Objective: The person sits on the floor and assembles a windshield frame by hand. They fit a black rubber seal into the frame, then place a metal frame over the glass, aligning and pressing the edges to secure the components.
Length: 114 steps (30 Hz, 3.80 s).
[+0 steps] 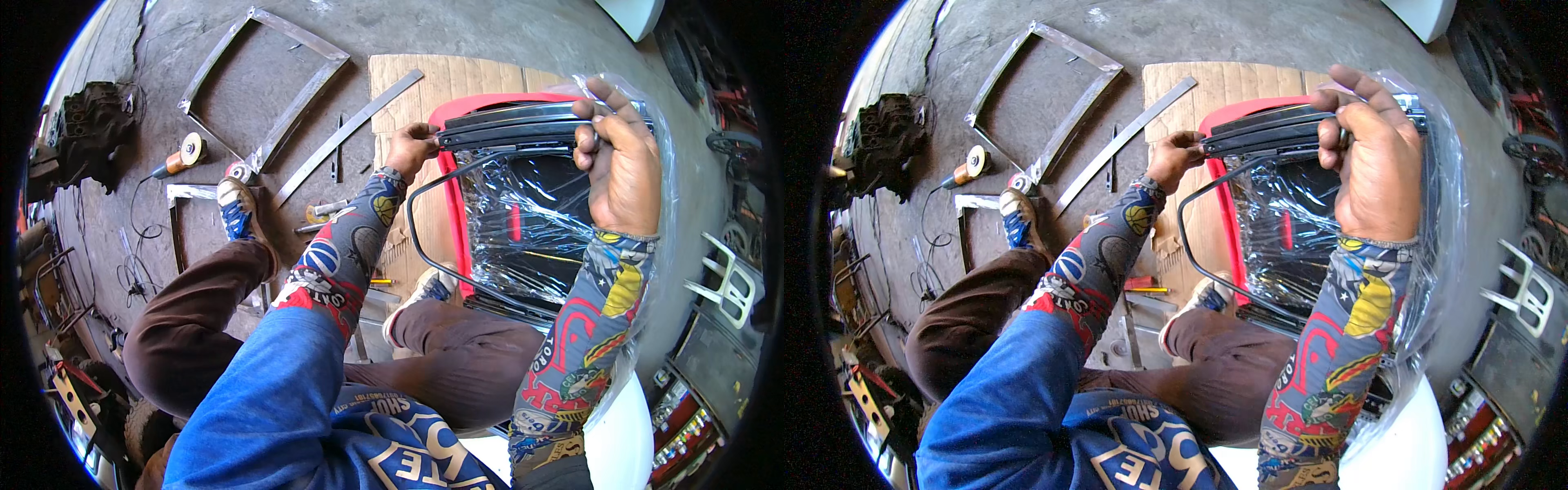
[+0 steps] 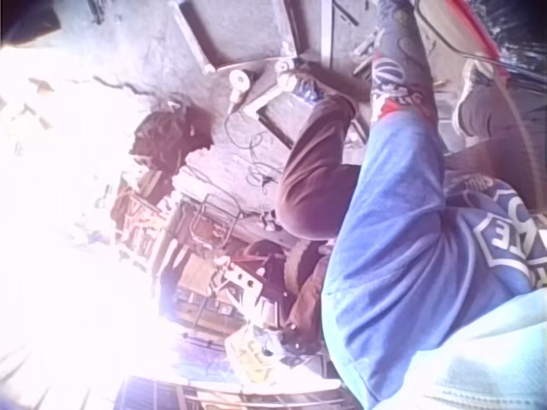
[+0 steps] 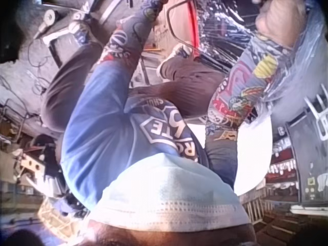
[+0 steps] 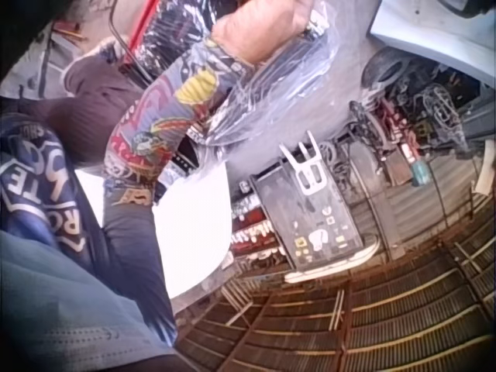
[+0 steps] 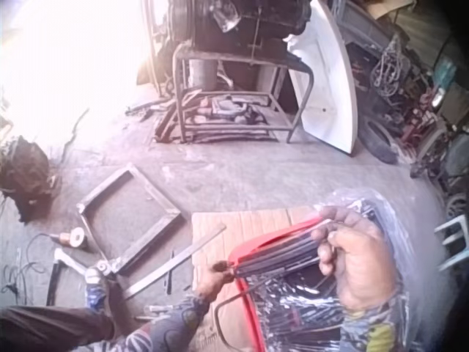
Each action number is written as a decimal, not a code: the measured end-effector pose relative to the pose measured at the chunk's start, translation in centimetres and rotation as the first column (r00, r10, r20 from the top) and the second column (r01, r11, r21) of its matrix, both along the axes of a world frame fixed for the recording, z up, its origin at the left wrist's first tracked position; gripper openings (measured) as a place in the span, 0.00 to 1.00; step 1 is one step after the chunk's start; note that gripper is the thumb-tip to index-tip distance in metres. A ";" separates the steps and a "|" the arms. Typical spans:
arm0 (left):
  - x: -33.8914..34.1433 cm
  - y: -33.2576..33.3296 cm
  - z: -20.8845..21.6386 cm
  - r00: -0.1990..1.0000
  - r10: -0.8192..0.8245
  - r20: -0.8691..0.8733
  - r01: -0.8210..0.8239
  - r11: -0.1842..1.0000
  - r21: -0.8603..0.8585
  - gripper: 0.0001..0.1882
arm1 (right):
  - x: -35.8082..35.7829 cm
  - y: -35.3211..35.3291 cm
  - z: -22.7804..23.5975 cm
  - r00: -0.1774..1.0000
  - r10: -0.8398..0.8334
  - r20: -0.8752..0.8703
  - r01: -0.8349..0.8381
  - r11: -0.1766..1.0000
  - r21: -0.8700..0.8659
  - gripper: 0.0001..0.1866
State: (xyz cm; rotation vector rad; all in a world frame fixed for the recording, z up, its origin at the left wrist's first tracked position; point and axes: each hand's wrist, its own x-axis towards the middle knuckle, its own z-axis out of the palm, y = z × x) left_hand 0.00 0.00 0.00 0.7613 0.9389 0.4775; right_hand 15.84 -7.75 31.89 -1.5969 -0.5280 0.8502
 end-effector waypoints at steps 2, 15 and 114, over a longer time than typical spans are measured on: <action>-0.1 0.0 0.0 1.000 -0.017 -0.005 0.017 0.997 -0.073 0.09 | -0.3 0.1 -0.2 1.000 0.023 -0.001 -0.023 0.999 -0.026 0.16; 0.4 1.5 1.2 0.983 -0.135 -0.123 0.107 0.971 -0.214 0.04 | -1.5 0.3 -0.6 0.995 0.038 0.089 -0.027 0.992 -0.121 0.14; -1.0 -0.2 1.6 0.977 -0.174 0.120 0.204 0.924 -0.324 0.11 | -8.1 1.7 -21.7 0.361 0.671 0.647 -0.031 0.702 -0.711 0.08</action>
